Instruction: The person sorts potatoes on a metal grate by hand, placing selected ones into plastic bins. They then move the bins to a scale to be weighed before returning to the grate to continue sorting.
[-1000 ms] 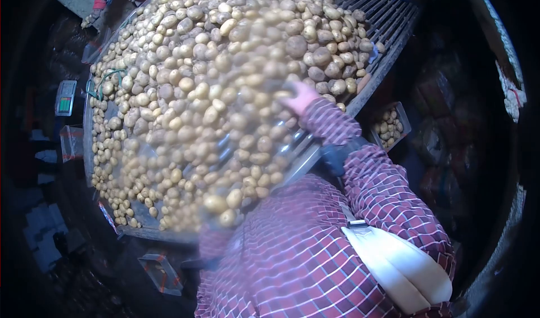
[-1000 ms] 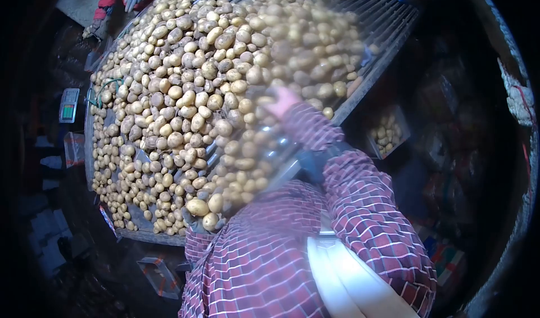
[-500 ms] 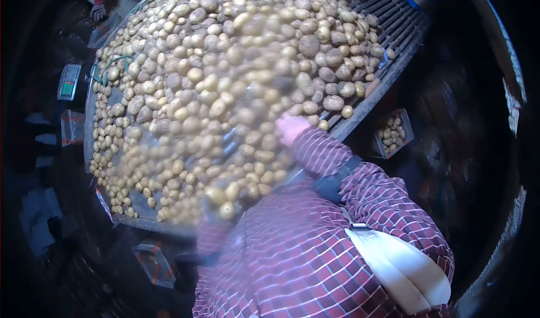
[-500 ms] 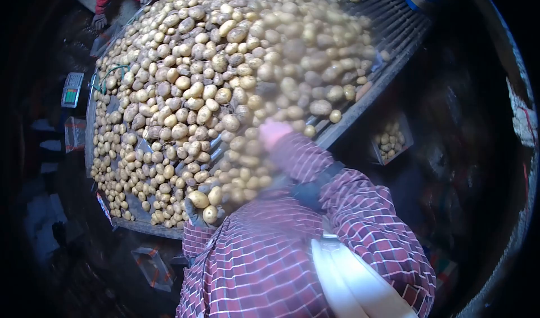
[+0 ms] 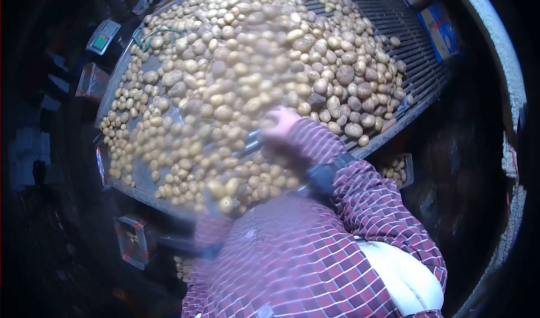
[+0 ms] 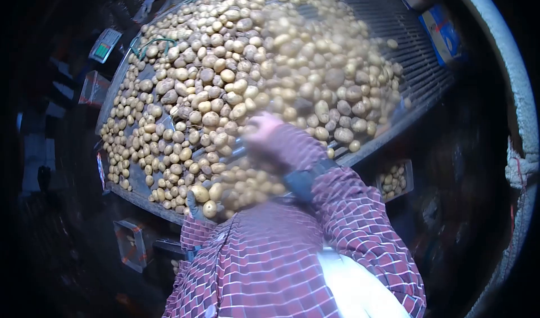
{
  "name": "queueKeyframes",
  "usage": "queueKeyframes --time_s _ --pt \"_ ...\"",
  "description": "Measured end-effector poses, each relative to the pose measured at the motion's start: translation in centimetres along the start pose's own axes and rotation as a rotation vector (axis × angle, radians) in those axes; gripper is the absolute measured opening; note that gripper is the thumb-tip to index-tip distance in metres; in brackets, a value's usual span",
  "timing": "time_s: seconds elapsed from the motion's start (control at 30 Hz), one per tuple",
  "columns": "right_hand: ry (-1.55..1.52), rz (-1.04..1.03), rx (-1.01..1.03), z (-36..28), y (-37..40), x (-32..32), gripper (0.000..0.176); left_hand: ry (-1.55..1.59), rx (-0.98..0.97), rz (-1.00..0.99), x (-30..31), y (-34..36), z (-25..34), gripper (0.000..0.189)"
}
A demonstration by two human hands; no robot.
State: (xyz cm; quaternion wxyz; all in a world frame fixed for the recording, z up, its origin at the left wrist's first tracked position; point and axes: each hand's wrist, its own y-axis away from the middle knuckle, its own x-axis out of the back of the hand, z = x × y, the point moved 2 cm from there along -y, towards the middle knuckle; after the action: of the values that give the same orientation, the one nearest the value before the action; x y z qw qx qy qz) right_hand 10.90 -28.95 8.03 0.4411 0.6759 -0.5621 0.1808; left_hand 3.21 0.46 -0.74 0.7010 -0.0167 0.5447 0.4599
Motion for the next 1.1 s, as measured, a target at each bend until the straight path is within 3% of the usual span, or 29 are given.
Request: queueKeyframes --time_s 0.13,0.33,0.4,0.47,0.53,0.57,0.67,0.73,0.77,0.83,0.87,0.97,1.0,1.03,1.1 --pt "-0.652 -0.233 0.386 8.7 -4.3 -5.1 0.029 0.069 -0.024 -0.009 1.6 1.6 -0.1 0.076" --pt "-1.886 -0.189 0.009 0.2 3.8 -5.1 0.073 0.255 -0.048 -0.172 3.5 2.6 0.4 0.078" --pt "-1.914 -0.324 -0.005 -0.7 4.0 -6.4 0.076 0.42 -0.06 -0.377 4.9 2.5 0.9 0.079" --pt "-1.868 -0.287 -0.132 -1.5 4.3 -8.1 0.073 0.544 -0.084 -0.603 6.7 2.7 1.6 0.08" --pt "-1.796 -0.235 -0.237 -2.2 4.6 -8.8 0.069 0.546 -0.159 -0.555 8.7 4.0 2.1 0.081" --pt "-1.756 -0.207 -0.279 -2.4 4.5 -9.0 0.068 0.526 -0.202 -0.458 9.8 5.2 2.2 0.081" --pt "-1.475 -0.109 -0.301 -3.8 4.2 -10.8 0.064 0.449 -0.188 0.279 10.4 10.3 2.5 0.072" --pt "-1.42 -0.382 -0.295 -4.7 3.8 -12.2 0.065 0.155 -0.27 0.52 12.9 14.4 1.6 0.077" --pt "-1.456 -0.374 -0.286 -5.0 2.9 -14.1 0.066 0.22 -0.425 0.495 14.7 14.6 0.7 0.078" --pt "-1.565 -0.59 -0.206 -6.1 1.9 -17.1 0.067 0.203 -0.462 0.57 15.0 18.2 0.1 0.072" --pt "-1.631 -0.806 -0.133 -6.9 1.6 -18.1 0.067 0.204 -0.467 0.638 17.1 18.9 -1.4 0.07" --pt "-1.419 -0.621 -0.404 -12.6 3.0 -21.1 0.063 0.352 -0.451 0.74 22.3 22.3 -6.3 0.062" --pt "-1.332 -0.54 -0.463 -14.3 3.6 -22.3 0.062 0.271 -0.517 0.812 25.0 23.3 -8.7 0.059" --pt "-1.328 -0.603 -0.354 -15.6 4.0 -24.0 0.058 0.186 -0.577 0.883 28.0 24.4 -11.4 0.056" --pt "-1.193 -0.744 -0.25 -19.2 4.8 -26.7 0.051 0.626 -0.637 0.89 27.9 27.8 -11.1 0.047"
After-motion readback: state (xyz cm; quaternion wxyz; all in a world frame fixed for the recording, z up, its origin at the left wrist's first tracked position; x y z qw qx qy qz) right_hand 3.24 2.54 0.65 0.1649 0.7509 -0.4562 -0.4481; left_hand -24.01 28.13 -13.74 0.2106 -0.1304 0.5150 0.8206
